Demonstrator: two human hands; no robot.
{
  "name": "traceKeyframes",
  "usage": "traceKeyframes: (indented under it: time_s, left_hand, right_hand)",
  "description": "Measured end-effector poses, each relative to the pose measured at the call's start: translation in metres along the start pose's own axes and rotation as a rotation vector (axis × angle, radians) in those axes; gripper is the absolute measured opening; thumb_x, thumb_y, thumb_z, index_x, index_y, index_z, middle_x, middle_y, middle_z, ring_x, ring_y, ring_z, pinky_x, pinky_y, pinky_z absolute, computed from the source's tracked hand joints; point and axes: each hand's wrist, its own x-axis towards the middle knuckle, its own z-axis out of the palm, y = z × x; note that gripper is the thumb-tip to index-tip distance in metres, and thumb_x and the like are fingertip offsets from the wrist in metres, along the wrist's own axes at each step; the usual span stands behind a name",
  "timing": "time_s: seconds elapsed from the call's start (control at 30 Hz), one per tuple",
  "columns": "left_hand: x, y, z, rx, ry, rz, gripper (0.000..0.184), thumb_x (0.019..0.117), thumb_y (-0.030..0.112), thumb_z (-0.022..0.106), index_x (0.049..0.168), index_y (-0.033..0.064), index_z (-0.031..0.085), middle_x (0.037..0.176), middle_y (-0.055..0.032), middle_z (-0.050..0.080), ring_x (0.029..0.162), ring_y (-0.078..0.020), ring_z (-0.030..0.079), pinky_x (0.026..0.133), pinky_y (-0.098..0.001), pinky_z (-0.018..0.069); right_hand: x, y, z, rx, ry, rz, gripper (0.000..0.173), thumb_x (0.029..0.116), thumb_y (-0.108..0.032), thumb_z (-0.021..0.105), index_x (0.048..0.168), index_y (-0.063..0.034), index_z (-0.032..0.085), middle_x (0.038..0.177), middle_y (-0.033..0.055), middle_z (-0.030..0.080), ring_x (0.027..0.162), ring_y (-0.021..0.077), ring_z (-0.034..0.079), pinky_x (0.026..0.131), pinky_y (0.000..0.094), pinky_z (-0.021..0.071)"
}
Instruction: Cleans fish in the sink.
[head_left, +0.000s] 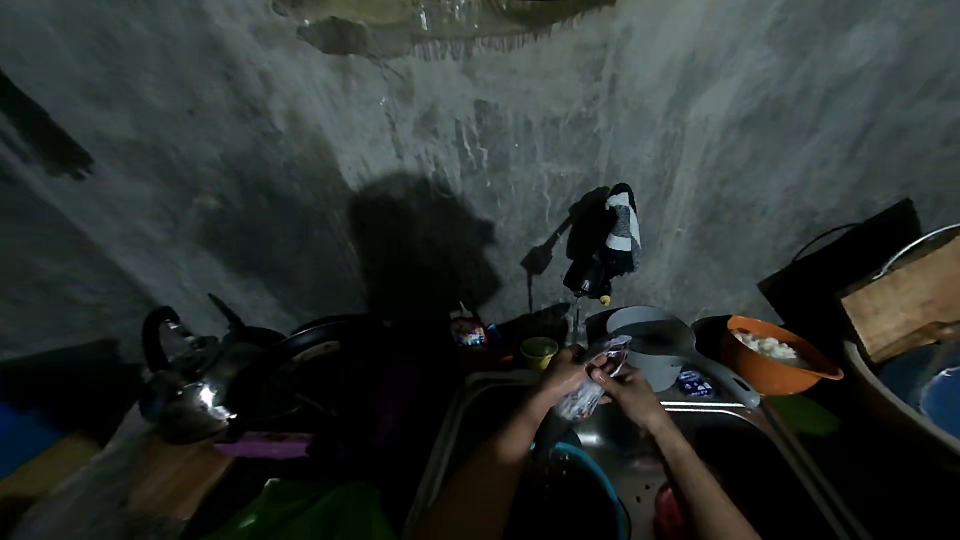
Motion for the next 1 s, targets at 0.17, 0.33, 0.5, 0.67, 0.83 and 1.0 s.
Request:
traceKeyframes:
  time_s: [0.17, 0.33, 0.5, 0.67, 0.83, 1.0]
  left_hand:
    - [-0.005, 0.005, -0.003, 0.004, -0.011, 0.013, 0.035, 0.1046, 0.029, 0.059, 0.127, 0.0018, 0.061, 0.112, -0.0177, 0.067, 0.1, -0.0251, 0.064, 0.092, -0.044, 0.0523]
    - [-0.001, 0.004, -0.004, 0.021, -0.008, 0.029, 0.037, 0.1031, 0.028, 0.062, 0.128, 0.0006, 0.061, 0.118, -0.0201, 0.066, 0.107, -0.028, 0.064, 0.097, -0.0467, 0.0504]
    - [0.013, -0.011, -0.003, -0.025, -0.039, 0.096, 0.041, 0.0978, 0.029, 0.07, 0.123, -0.0023, 0.063, 0.111, -0.0189, 0.067, 0.101, -0.0245, 0.064, 0.094, -0.0439, 0.0516]
    - [0.0, 0.001, -0.004, -0.066, 0.006, 0.008, 0.041, 0.1023, 0.032, 0.063, 0.128, 0.0, 0.06, 0.112, -0.0176, 0.067, 0.1, -0.0238, 0.064, 0.093, -0.0426, 0.0517]
    - [0.01, -0.004, -0.007, -0.059, -0.001, 0.1, 0.039, 0.1001, 0.031, 0.067, 0.122, -0.0012, 0.062, 0.107, -0.0168, 0.066, 0.096, -0.0224, 0.062, 0.09, -0.0414, 0.051]
    - [0.016, -0.004, -0.007, -0.01, -0.024, 0.129, 0.039, 0.0968, 0.025, 0.072, 0.122, -0.0027, 0.062, 0.107, -0.0181, 0.067, 0.097, -0.0241, 0.065, 0.092, -0.0441, 0.0526]
  right_hand:
    - [0.0, -0.005, -0.002, -0.043, -0.037, 0.039, 0.013, 0.1007, -0.009, 0.064, 0.101, 0.0041, 0.065, 0.086, 0.0061, 0.068, 0.073, 0.0104, 0.068, 0.069, 0.0278, 0.06]
    - [0.0, -0.019, -0.006, -0.108, -0.199, 0.221, 0.037, 0.1075, -0.021, 0.053, 0.136, 0.0024, 0.051, 0.118, 0.0152, 0.062, 0.1, 0.0196, 0.066, 0.081, 0.0376, 0.0596]
    - [0.001, -0.011, -0.006, -0.174, -0.256, 0.226, 0.034, 0.1028, -0.023, 0.064, 0.126, 0.001, 0.058, 0.111, 0.0109, 0.065, 0.093, 0.0159, 0.067, 0.078, 0.0338, 0.059]
    - [-0.002, -0.002, 0.002, -0.097, -0.086, 0.03, 0.034, 0.097, -0.014, 0.071, 0.124, 0.0029, 0.058, 0.106, 0.0125, 0.068, 0.081, 0.0153, 0.07, 0.07, 0.0306, 0.061]
    - [0.002, -0.006, 0.002, -0.13, -0.161, 0.08, 0.023, 0.1028, -0.02, 0.063, 0.11, 0.0023, 0.067, 0.089, 0.008, 0.072, 0.074, 0.0128, 0.07, 0.068, 0.0292, 0.0601]
    - [0.005, -0.013, -0.003, -0.186, -0.258, 0.213, 0.04, 0.1052, -0.03, 0.059, 0.129, 0.0026, 0.058, 0.111, 0.0137, 0.066, 0.094, 0.0181, 0.068, 0.08, 0.0358, 0.0598]
